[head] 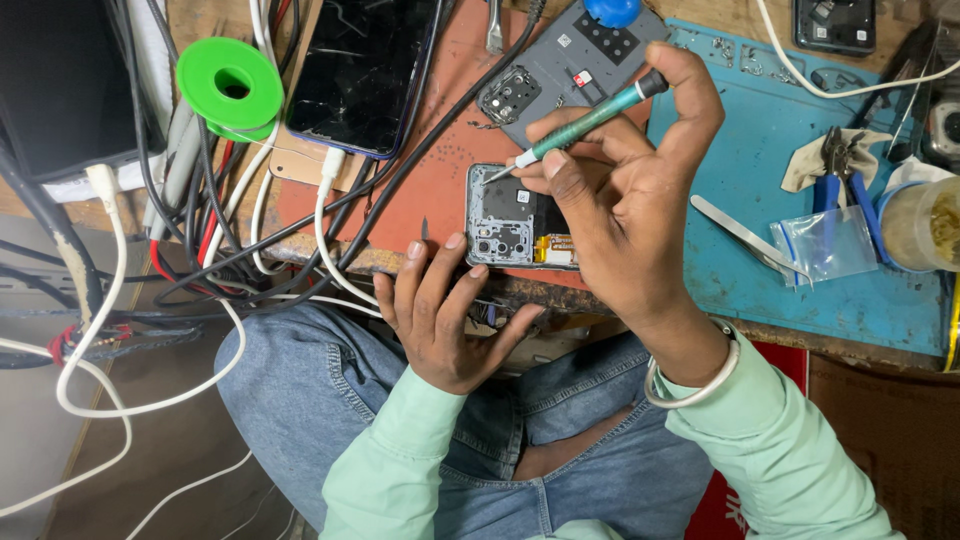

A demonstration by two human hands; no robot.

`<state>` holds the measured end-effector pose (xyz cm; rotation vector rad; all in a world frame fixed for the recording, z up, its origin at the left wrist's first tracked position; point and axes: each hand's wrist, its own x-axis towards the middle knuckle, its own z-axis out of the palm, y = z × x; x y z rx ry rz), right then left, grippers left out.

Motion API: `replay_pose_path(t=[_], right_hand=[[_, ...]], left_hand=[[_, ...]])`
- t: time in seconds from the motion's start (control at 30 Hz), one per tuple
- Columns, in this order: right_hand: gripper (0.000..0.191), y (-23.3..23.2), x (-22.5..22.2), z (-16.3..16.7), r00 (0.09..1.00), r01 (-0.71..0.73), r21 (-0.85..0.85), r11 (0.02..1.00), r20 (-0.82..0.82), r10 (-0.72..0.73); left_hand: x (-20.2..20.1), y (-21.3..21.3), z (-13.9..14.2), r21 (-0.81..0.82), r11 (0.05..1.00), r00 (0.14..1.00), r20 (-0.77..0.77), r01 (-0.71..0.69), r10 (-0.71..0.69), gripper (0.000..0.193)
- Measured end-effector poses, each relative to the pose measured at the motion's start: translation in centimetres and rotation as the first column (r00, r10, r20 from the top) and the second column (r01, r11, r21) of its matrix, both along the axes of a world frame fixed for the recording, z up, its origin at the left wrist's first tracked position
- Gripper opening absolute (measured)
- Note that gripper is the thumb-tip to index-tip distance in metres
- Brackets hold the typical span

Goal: The person uses tweezers to adjust internal components of a disassembled smartphone, then reassembles the device by placing the back cover and securing it. The person tests the phone by turning it on and interacting with the screen, then disassembles it again to continue working on the internal parts.

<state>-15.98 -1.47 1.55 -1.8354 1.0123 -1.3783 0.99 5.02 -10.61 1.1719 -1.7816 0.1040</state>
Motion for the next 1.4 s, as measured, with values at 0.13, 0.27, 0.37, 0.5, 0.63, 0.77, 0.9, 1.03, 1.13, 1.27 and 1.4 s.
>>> replay_pose_path(t=[0.13,0.27,0.37,0.5,0.63,0.77,0.9,1.03,1.13,1.27,1.4], right_hand=[[0.063,0.3,0.2,0.2,1.000,0.015,0.006,1.000,-0.017,-0.015],[0.062,0.5,0.5,0.4,0.997,-0.018,-0.053,0.998,-0.072,0.015],[0.062,0.6,0.6,0.5,0.991,-0.021,-0.098,0.995,-0.133,0.008],[0.065,0.4,1.0,0.5,0.985,-0.047,-0.165,0.985,-0.173,0.018],[0.069,-0.2,1.3,0.8,0.937,-0.072,-0.349,0.934,-0.345,-0.056],[0.072,-0.3,0.9,1.6,0.862,-0.105,-0.386,0.916,-0.496,-0.110],[0.071,-0.2,0.6,1.9,0.780,-0.105,-0.392,0.914,-0.603,-0.169],[0.072,-0.5,0.7,1.8,0.785,-0.130,-0.389,0.912,-0.603,-0.145],[0.073,-0.7,1.1,1.9,0.799,-0.063,-0.340,0.938,-0.581,-0.156],[0.078,-0.9,1.0,2.6,0.832,-0.076,-0.317,0.945,-0.543,-0.115],[0.081,-1.1,0.7,3.0,0.843,-0.048,-0.297,0.954,-0.525,-0.121]], left_hand=[[0.1,0.0,0.0,-0.001,1.000,1.000,0.005,-0.005,0.005,0.077],[0.1,0.0,0.0,-0.008,1.000,1.000,0.001,-0.005,0.005,0.077],[0.2,-0.1,0.1,-0.011,1.000,1.000,-0.001,-0.003,0.003,0.077],[0.3,0.0,0.2,0.000,1.000,1.000,-0.001,0.000,0.000,0.077],[0.3,0.0,0.3,-0.003,1.000,1.000,0.003,-0.006,0.006,0.078],[0.3,0.0,0.4,0.006,1.000,1.000,0.003,0.002,-0.002,0.077],[0.2,0.1,0.5,0.000,1.000,1.000,0.000,-0.003,0.003,0.075],[0.0,0.2,0.6,0.006,1.000,1.000,0.009,-0.007,0.007,0.074],[-0.1,0.2,0.6,-0.008,1.000,1.000,-0.002,0.001,-0.001,0.074],[0.1,0.3,0.7,0.003,1.000,1.000,-0.003,0.005,-0.005,0.074],[0.0,0.2,0.9,0.005,1.000,1.000,-0.002,-0.005,0.005,0.075]])
